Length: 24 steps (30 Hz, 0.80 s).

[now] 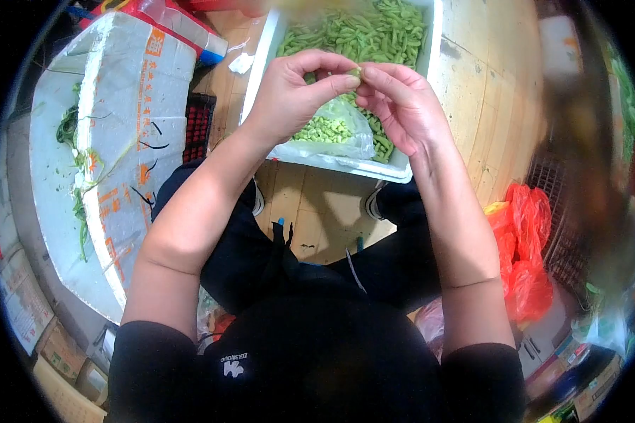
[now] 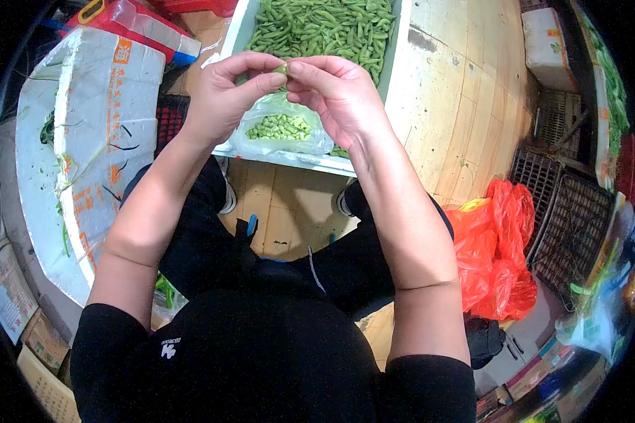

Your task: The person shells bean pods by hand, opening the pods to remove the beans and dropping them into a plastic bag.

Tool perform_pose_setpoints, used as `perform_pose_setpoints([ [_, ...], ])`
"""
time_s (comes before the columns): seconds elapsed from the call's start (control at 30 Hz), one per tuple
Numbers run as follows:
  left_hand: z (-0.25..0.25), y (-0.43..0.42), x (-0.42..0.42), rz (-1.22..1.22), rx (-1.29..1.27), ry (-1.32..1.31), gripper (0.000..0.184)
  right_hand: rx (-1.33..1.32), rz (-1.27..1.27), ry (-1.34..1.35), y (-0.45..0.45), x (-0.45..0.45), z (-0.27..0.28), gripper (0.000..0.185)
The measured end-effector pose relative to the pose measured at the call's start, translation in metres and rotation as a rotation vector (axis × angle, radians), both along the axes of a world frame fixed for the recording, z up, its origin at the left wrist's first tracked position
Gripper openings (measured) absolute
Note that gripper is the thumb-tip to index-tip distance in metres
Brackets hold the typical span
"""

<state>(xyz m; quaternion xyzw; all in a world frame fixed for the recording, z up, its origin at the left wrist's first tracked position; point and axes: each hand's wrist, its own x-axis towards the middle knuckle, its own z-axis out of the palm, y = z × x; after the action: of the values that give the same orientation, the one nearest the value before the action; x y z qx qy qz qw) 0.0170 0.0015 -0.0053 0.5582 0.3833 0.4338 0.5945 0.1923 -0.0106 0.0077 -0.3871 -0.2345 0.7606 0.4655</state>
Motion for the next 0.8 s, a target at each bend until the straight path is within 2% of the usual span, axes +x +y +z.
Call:
perform_pose_setpoints([
  [0.13, -0.002, -0.001, -0.001, 0.022, 0.07, 0.043, 0.02, -0.015, -0.012, 0.04, 0.0, 0.0, -0.002, 0.014],
  [0.23, 0.001, -0.003, -0.001, -0.004, 0.027, 0.041, 0.021, -0.035, -0.032, 0.058, -0.001, -0.001, -0.001, 0.012],
  [0.33, 0.002, -0.004, 0.001, 0.014, 0.013, -0.04, 0.022, -0.049, -0.049, 0.072, 0.0, -0.002, -0.003, 0.011],
  [0.57, 0.009, -0.006, 0.002, 0.01, -0.256, -0.181, 0.023, -0.058, -0.067, 0.12, 0.001, -0.002, -0.005, 0.011],
  [0.8, 0.006, -0.005, 0.003, 0.007, -0.447, -0.305, 0.024, 0.083, -0.143, -0.094, 0.003, -0.004, 0.003, 0.013],
])
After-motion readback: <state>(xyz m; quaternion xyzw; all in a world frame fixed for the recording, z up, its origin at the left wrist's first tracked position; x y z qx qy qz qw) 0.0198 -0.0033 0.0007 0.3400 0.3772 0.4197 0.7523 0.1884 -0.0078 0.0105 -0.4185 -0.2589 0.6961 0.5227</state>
